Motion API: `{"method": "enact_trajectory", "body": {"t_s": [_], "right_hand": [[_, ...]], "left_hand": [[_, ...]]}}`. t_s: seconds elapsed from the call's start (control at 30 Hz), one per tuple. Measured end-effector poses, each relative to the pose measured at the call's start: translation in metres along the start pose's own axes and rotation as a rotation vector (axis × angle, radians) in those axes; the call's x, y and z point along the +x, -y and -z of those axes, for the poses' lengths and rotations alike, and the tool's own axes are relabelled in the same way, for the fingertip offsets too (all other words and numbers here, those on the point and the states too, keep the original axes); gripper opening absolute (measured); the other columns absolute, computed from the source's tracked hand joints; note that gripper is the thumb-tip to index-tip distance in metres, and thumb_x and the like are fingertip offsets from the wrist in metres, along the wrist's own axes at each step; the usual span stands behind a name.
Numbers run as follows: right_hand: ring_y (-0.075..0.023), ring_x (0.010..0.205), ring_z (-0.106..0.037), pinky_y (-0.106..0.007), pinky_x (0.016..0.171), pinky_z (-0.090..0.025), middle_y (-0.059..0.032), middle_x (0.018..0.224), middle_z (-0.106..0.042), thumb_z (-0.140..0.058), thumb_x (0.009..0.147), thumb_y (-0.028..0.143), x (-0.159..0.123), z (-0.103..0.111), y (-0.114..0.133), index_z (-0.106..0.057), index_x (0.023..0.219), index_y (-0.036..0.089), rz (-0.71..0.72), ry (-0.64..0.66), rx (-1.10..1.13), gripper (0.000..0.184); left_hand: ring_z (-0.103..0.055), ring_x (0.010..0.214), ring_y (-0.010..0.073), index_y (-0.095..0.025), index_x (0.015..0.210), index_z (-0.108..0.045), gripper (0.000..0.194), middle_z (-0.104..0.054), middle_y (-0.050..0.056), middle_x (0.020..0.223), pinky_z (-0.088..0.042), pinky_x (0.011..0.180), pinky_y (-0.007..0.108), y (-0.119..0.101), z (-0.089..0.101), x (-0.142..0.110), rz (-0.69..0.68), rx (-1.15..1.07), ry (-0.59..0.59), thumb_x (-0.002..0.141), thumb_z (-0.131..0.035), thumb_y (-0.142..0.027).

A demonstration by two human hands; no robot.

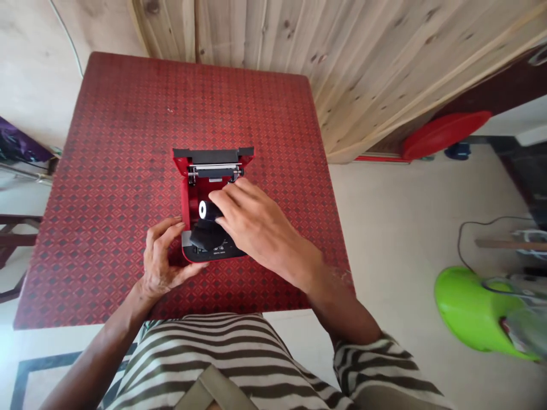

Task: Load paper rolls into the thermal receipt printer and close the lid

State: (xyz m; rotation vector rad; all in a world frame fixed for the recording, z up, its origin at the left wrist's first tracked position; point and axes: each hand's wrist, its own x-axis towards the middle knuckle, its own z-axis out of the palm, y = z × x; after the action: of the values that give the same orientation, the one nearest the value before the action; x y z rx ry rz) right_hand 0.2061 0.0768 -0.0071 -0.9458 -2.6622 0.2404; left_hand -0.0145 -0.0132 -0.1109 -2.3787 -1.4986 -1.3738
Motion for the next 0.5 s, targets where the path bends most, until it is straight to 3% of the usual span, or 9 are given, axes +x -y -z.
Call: {"method": "enact_trajectory", "body": {"t_s": [0.1,0.27,0.5], "right_hand": [[-0.0278,0.104,-0.065,-0.041,0.088,-0.056,-0.0124,0.102,-0.076,-0.049,0.107,0.007,0.019,-0.014,0.004,-0.071,0.108,0.016,-0.061,0.118,-0.077,0.025],[-0.0276,0.115,-0.067,-0.038,0.091,-0.054,-0.0163,0.112,-0.077,-0.042,0.108,0.003,0.031,-0.001,0.013,-0.073,0.112,0.011,-0.161,0.336,-0.110,0.032],[-0.0288,0.123,-0.069,-0.037,0.092,-0.055,-0.0193,0.120,-0.078,-0.042,0.108,0.005,0.041,-0.006,0.011,-0.075,0.118,0.010,-0.181,0.441,-0.122,0.034]], "left_hand": [[-0.069,0.118,0.0285,-0.018,0.153,-0.049,0.086,-0.068,0.016,0.129,-0.062,0.097,0.042,0.000,0.000,0.000,-0.009,0.003,-0.002,0.085,-0.087,-0.055],[-0.068,0.118,0.0280,-0.017,0.154,-0.047,0.083,-0.068,0.016,0.130,-0.062,0.098,0.043,-0.002,0.000,0.000,0.004,0.015,0.015,0.090,-0.080,-0.058],[-0.069,0.119,0.0298,-0.018,0.154,-0.048,0.084,-0.068,0.017,0.131,-0.061,0.098,0.045,-0.001,0.000,-0.002,0.019,-0.006,0.018,0.089,-0.082,-0.057]]}}
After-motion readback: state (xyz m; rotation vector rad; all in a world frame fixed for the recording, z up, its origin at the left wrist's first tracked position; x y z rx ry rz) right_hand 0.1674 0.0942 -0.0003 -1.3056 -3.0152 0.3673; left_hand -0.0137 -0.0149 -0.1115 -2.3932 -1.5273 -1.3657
